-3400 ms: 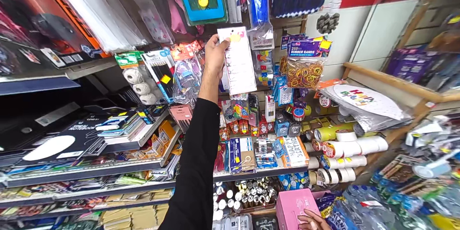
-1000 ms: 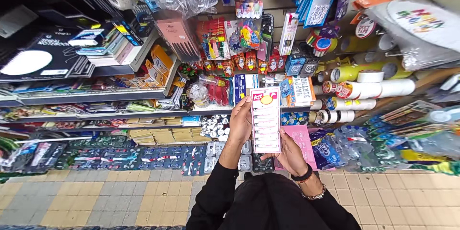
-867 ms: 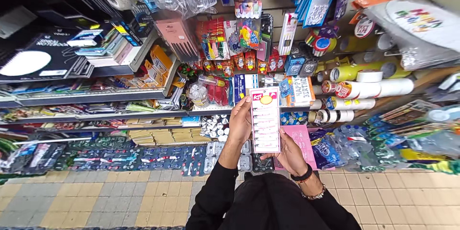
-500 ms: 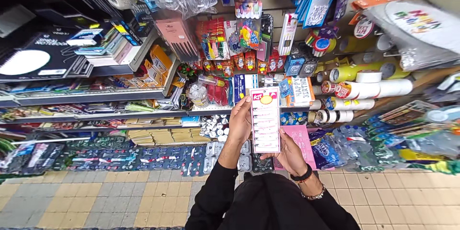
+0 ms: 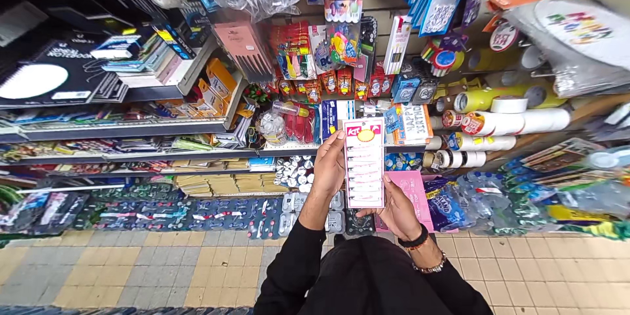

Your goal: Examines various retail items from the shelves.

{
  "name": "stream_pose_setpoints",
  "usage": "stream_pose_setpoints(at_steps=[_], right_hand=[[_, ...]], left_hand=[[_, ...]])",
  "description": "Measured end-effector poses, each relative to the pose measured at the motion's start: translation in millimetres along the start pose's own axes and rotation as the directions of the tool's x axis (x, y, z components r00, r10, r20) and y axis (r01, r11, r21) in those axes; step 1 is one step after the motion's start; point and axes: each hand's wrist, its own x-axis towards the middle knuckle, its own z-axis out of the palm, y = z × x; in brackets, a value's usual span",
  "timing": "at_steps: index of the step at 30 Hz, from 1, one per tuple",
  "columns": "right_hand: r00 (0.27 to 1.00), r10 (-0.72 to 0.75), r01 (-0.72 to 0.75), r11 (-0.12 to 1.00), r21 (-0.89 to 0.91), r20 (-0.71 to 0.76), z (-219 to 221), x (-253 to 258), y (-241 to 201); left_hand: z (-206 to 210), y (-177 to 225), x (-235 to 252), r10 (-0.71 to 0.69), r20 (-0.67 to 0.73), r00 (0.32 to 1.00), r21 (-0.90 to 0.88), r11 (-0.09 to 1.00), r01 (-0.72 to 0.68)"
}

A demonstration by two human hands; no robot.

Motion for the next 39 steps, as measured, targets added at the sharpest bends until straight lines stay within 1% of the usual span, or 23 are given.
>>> stream_pose_setpoints(at_steps=[6, 11, 15, 19, 21, 23, 25, 28, 30, 33, 34, 36, 37, 39], right_hand=[[1.000, -0.022, 0.022, 1.000, 0.004, -0.003, 1.2, 2.5, -3.3], [0.997, -0.072, 0.072, 0.997, -0.020, -0.036, -1.0, 5.6, -6.9], [0.995, -0.087, 0.085, 0.996, -0.028, -0.052, -3.5, 7.5, -6.7], [0.993, -0.116, 0.116, 0.993, -0.009, -0.022, -3.8, 8.4, -5.0], [0.989, -0.147, 0.147, 0.989, -0.004, -0.007, -6.7, 14.2, -7.5], [0.988, -0.155, 0.155, 0.987, -0.036, 0.005, -12.4, 15.2, -6.6], [0.986, -0.158, 0.161, 0.984, -0.079, 0.043, -22.9, 11.9, -6.9], [0.989, -0.131, 0.139, 0.981, -0.132, 0.069, -37.5, -2.9, -7.1], [0.994, -0.099, 0.105, 0.981, -0.161, 0.046, -46.4, -17.2, -7.0], [0.996, -0.077, 0.065, 0.975, -0.214, -0.045, -60.8, -40.6, -5.8], [0.995, -0.081, 0.065, 0.973, -0.220, -0.066, -67.1, -47.7, -4.5], [0.991, -0.087, 0.066, 0.978, -0.196, -0.101, -76.2, -61.5, 2.1], [0.989, -0.094, 0.072, 0.981, -0.179, -0.115, -80.2, -67.4, 3.8], [0.985, -0.116, 0.094, 0.981, -0.169, -0.125, -86.6, -77.7, 5.4]], left_hand=[[-7.4, -5.1, -3.5, -0.026, 0.106, 0.994, 0.001, 1.000, 0.026], [-16.4, -23.0, -18.4, -0.109, 0.197, 0.974, 0.125, 0.988, 0.085], [-14.5, -37.5, -27.6, -0.155, 0.137, 0.978, 0.213, 0.969, 0.124], [-12.9, -33.1, -24.6, -0.139, 0.080, 0.987, 0.303, 0.947, 0.109], [-12.3, -21.8, -6.2, -0.092, 0.060, 0.994, 0.335, 0.940, 0.067], [-11.7, -5.5, 17.5, -0.020, 0.038, 0.999, 0.362, 0.932, 0.005], [-4.9, 15.8, 50.6, 0.097, 0.019, 0.995, 0.399, 0.912, -0.096], [13.8, 57.8, 113.8, 0.267, 0.072, 0.961, 0.455, 0.849, -0.270], [32.4, 87.8, 157.7, 0.340, 0.105, 0.935, 0.494, 0.798, -0.346], [68.3, 128.8, 217.2, 0.400, 0.180, 0.899, 0.527, 0.732, -0.431], [80.8, 140.3, 238.0, 0.431, 0.210, 0.877, 0.506, 0.720, -0.475], [95.1, 157.6, 273.0, 0.468, 0.236, 0.852, 0.502, 0.692, -0.519], [100.4, 162.8, 284.8, 0.486, 0.237, 0.841, 0.520, 0.668, -0.533], [109.6, 169.5, 283.6, 0.476, 0.239, 0.847, 0.601, 0.612, -0.514]])
